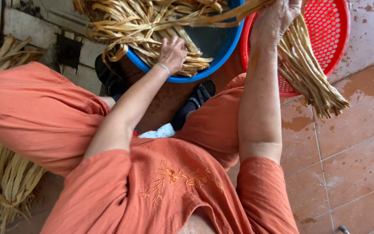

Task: The person sits on a tiled floor and repeatedly picks dried plant strips from a blue basin, separates them by hand, and places them into a red colander. The process continues throughout the clip with no tools used.

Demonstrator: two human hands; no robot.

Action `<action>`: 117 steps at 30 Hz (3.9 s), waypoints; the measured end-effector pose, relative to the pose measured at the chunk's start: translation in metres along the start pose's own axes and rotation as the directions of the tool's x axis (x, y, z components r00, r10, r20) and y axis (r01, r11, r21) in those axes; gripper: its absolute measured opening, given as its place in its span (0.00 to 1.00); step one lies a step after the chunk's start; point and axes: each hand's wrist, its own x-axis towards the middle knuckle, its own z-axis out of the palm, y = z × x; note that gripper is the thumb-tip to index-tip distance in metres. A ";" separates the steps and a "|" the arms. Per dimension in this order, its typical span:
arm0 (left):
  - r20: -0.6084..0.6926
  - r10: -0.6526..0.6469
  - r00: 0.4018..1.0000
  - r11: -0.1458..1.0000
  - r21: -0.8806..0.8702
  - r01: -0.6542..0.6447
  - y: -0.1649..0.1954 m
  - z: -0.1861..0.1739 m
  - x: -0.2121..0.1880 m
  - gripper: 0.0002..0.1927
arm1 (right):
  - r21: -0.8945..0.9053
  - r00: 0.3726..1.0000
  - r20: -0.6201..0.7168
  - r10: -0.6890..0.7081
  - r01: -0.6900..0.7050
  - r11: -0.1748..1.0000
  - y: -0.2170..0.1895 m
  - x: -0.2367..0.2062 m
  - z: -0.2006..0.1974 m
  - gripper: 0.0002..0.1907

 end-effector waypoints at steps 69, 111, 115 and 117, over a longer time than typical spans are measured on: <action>-0.329 0.361 0.873 0.838 -0.296 -0.458 0.024 -0.102 -0.015 0.09 | 0.091 0.725 -0.662 0.187 -0.169 0.981 -0.078 0.107 -0.129 0.13; 0.087 -0.223 0.971 0.841 -0.486 0.237 -0.036 -0.055 -0.010 0.06 | -0.304 0.980 0.102 0.173 -0.135 0.943 -0.020 -0.009 0.042 0.07; -0.021 -0.198 0.980 0.355 -0.934 0.052 -0.032 -0.082 0.008 0.09 | -0.529 0.897 0.098 0.432 -0.321 0.786 -0.022 -0.029 0.077 0.08; 0.008 -0.141 0.990 0.157 -0.987 0.030 -0.018 -0.090 0.018 0.10 | -0.472 0.820 0.125 0.559 -0.446 0.760 -0.027 -0.034 0.090 0.08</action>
